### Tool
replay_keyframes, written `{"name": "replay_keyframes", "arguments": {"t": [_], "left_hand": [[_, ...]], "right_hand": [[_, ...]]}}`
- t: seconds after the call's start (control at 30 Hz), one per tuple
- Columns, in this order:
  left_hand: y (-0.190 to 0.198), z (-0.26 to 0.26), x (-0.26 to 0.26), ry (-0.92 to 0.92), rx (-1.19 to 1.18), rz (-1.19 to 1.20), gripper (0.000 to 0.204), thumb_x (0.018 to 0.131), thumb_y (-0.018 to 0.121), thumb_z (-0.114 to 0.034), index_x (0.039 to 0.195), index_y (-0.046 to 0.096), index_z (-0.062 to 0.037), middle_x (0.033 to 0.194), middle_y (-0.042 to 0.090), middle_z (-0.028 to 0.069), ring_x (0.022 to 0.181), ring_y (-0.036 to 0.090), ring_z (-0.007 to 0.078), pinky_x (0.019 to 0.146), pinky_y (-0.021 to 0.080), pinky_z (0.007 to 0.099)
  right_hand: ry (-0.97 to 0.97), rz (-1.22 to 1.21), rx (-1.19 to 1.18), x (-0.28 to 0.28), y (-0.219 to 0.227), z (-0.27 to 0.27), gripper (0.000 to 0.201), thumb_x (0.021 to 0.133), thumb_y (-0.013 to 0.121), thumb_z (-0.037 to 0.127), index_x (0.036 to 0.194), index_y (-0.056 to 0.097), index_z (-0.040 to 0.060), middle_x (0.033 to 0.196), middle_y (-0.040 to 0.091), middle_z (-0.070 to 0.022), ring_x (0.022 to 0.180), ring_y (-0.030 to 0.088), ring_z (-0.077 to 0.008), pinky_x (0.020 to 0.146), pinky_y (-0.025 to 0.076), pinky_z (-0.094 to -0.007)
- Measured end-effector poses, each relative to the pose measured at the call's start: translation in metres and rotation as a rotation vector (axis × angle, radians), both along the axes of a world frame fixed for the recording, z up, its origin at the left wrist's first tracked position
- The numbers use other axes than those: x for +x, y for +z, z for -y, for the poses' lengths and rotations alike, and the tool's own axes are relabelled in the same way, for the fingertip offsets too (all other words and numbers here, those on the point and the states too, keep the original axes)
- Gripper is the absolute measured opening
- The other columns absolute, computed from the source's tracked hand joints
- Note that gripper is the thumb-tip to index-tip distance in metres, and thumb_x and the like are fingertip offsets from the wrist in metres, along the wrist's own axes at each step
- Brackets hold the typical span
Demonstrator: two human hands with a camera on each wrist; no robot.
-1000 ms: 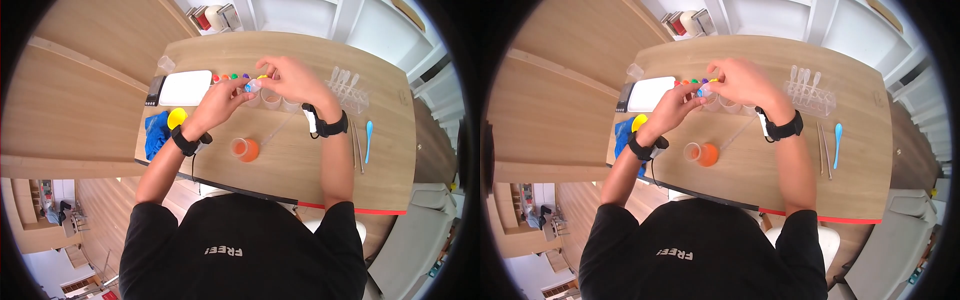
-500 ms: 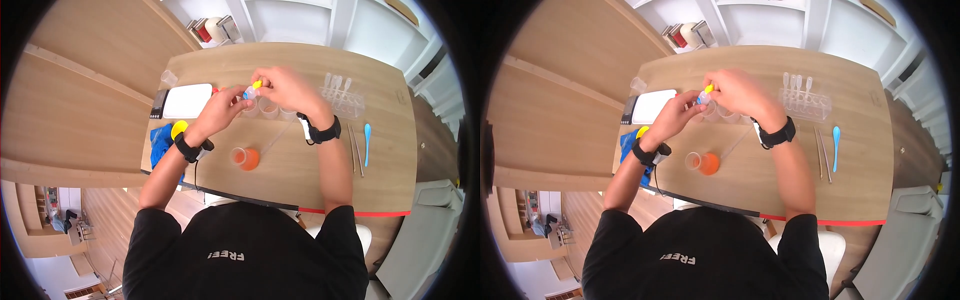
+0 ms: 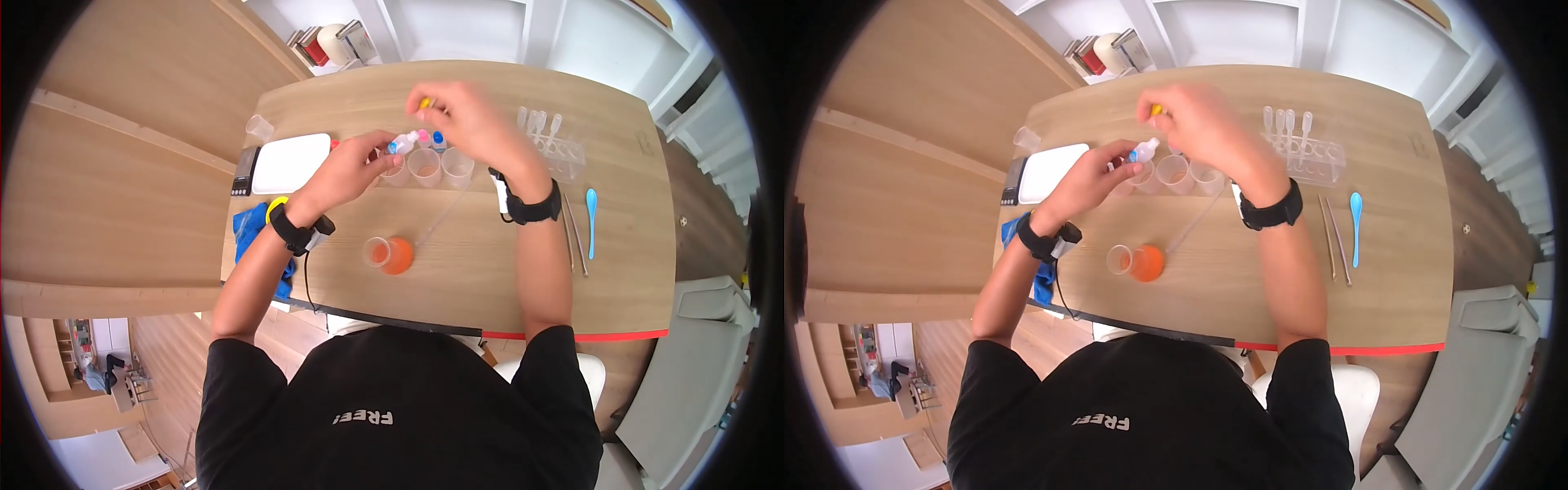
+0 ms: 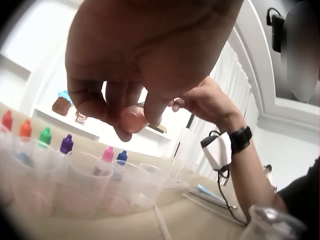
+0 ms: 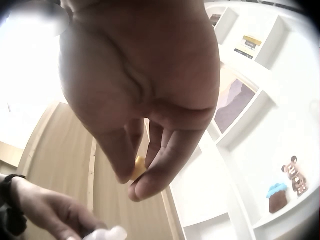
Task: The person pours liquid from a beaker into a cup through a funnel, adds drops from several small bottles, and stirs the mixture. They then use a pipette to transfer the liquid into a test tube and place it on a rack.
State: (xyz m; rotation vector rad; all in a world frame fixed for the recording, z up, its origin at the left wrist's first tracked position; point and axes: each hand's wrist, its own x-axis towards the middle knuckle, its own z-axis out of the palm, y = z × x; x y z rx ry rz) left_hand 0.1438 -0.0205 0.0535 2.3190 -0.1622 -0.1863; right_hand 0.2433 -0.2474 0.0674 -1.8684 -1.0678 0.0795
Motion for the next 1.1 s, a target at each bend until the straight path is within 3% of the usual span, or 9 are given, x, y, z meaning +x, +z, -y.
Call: {"name": "replay_keyframes", "arguments": {"t": [0.07, 0.1, 0.17, 0.37, 0.8, 1.0, 1.07, 1.1], "left_hand": [[0.006, 0.011, -0.001, -0.023, 0.111, 0.057, 0.034, 0.103, 0.072, -0.026, 0.129, 0.071, -0.0029, 0.1, 0.075, 0.0129, 0.083, 0.067, 0.0265, 0.078, 0.053, 0.0406], [0.003, 0.013, 0.001, -0.023, 0.111, 0.056, 0.034, 0.103, 0.072, -0.026, 0.129, 0.071, -0.0029, 0.1, 0.075, 0.0129, 0.083, 0.067, 0.0265, 0.078, 0.053, 0.0406], [-0.002, 0.016, 0.008, -0.167, 0.278, 0.24, 0.027, 0.101, 0.072, -0.021, 0.122, 0.07, -0.0036, 0.102, 0.073, 0.0141, 0.091, 0.069, 0.0354, 0.08, 0.054, 0.0466], [-0.005, 0.037, 0.022, -0.276, 0.497, 0.234, 0.033, 0.1, 0.072, -0.018, 0.129, 0.066, -0.0058, 0.111, 0.068, 0.013, 0.105, 0.066, 0.0361, 0.086, 0.055, 0.0477], [-0.01, 0.053, 0.03, -0.354, 0.697, 0.351, 0.033, 0.094, 0.077, -0.016, 0.125, 0.068, -0.0087, 0.111, 0.064, 0.0098, 0.103, 0.067, 0.0323, 0.086, 0.057, 0.0454], [-0.013, 0.055, 0.031, -0.406, 0.768, 0.534, 0.035, 0.088, 0.08, -0.012, 0.122, 0.071, -0.0116, 0.108, 0.062, 0.0065, 0.1, 0.066, 0.0273, 0.084, 0.057, 0.0418], [-0.012, 0.057, 0.031, -0.409, 0.732, 0.568, 0.036, 0.087, 0.08, -0.011, 0.123, 0.071, -0.0123, 0.107, 0.062, 0.006, 0.101, 0.066, 0.0265, 0.083, 0.057, 0.0414], [-0.012, 0.057, 0.031, -0.409, 0.733, 0.569, 0.036, 0.087, 0.08, -0.011, 0.123, 0.071, -0.0123, 0.107, 0.062, 0.006, 0.101, 0.066, 0.0265, 0.083, 0.057, 0.0414]], "right_hand": [[-0.156, 0.073, 0.12, -0.006, 0.013, 0.011, 0.011, 0.099, 0.067, 0.004, 0.11, 0.069, 0.0018, 0.09, 0.071, -0.0076, 0.074, 0.065, -0.018, 0.068, 0.051, -0.0336], [-0.155, 0.072, 0.12, -0.007, 0.02, 0.016, 0.011, 0.099, 0.067, 0.004, 0.11, 0.069, 0.0018, 0.09, 0.071, -0.0076, 0.074, 0.065, -0.018, 0.068, 0.051, -0.0336], [-0.213, 0.052, 0.085, -0.009, 0.03, 0.024, 0.014, 0.1, 0.069, 0.007, 0.113, 0.07, 0.0029, 0.089, 0.07, -0.0066, 0.074, 0.063, -0.0164, 0.069, 0.051, -0.032], [-0.25, 0.031, 0.127, -0.011, 0.036, 0.036, 0.018, 0.1, 0.072, 0.01, 0.116, 0.071, 0.0028, 0.088, 0.07, -0.0077, 0.074, 0.064, -0.0153, 0.071, 0.053, -0.0306], [-0.263, 0.054, 0.194, -0.006, 0.036, 0.044, 0.025, 0.098, 0.076, 0.016, 0.119, 0.071, 0.0024, 0.095, 0.077, -0.0108, 0.081, 0.072, -0.0182, 0.076, 0.057, -0.0322], [-0.259, 0.018, 0.184, -0.008, 0.037, 0.043, 0.028, 0.098, 0.078, 0.019, 0.119, 0.071, 0.0023, 0.095, 0.077, -0.0115, 0.085, 0.072, -0.0199, 0.08, 0.058, -0.0342], [-0.268, 0.08, 0.249, -0.006, 0.034, 0.042, 0.026, 0.095, 0.077, 0.02, 0.114, 0.073, 0.0033, 0.091, 0.079, -0.0169, 0.077, 0.075, -0.031, 0.07, 0.057, -0.0375], [-0.268, 0.081, 0.249, -0.007, 0.034, 0.042, 0.026, 0.095, 0.077, 0.02, 0.114, 0.073, 0.0033, 0.091, 0.079, -0.0169, 0.077, 0.075, -0.031, 0.07, 0.057, -0.0375]]}}
